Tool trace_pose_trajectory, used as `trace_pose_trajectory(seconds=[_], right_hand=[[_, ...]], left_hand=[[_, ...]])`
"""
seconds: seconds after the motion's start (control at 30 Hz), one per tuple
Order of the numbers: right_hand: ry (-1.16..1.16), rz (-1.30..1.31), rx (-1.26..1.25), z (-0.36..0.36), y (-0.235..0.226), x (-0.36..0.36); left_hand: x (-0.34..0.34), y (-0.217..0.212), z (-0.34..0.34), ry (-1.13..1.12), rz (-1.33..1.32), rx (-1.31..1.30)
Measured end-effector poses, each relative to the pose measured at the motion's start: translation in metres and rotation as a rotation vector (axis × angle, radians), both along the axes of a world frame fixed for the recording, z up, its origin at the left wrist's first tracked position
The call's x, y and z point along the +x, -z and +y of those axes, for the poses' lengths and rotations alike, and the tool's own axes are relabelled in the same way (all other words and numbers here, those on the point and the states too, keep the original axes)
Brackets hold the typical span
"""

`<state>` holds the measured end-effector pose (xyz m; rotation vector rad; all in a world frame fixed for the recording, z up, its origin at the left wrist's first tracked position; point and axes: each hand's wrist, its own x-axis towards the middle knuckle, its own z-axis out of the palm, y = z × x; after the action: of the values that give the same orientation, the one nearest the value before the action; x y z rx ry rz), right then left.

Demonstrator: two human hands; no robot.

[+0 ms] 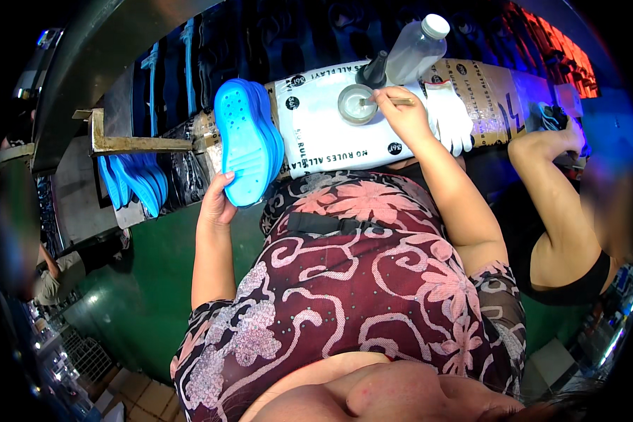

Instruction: The person uses a brush to apply a liquid substance from a container onto the interior surfaces of blue footwear components.

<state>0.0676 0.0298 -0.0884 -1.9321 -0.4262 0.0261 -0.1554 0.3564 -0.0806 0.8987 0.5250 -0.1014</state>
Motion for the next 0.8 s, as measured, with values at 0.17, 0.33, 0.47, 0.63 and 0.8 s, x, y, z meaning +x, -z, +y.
trace_pose_trajectory(seconds=[0.17,0.33,0.47,0.63,0.8], right_hand=[[0.056,0.23,0.115,-0.006,-0.026,-0.01],[0.056,0.273,0.362,-0.017,-0.058,-0.028],[-0.132,0.213,0.332,-0.013,-0.094,-0.06],[-0.297,-0.277,0.089,-0.002,-0.114,-0.079],[-0.286,-0.34,0.033,0.003,-0.111,-0.083]], left_hand=[[0.012,-0.031,-0.026,0.047,-0.09,0.093],[0.044,-0.052,-0.083,-0.043,-0.234,0.539],[0.065,-0.048,-0.104,-0.101,-0.382,0.644],[0.074,-0.056,-0.12,-0.096,-0.446,0.79],[0.071,-0.06,-0.128,-0.103,-0.446,0.884]])
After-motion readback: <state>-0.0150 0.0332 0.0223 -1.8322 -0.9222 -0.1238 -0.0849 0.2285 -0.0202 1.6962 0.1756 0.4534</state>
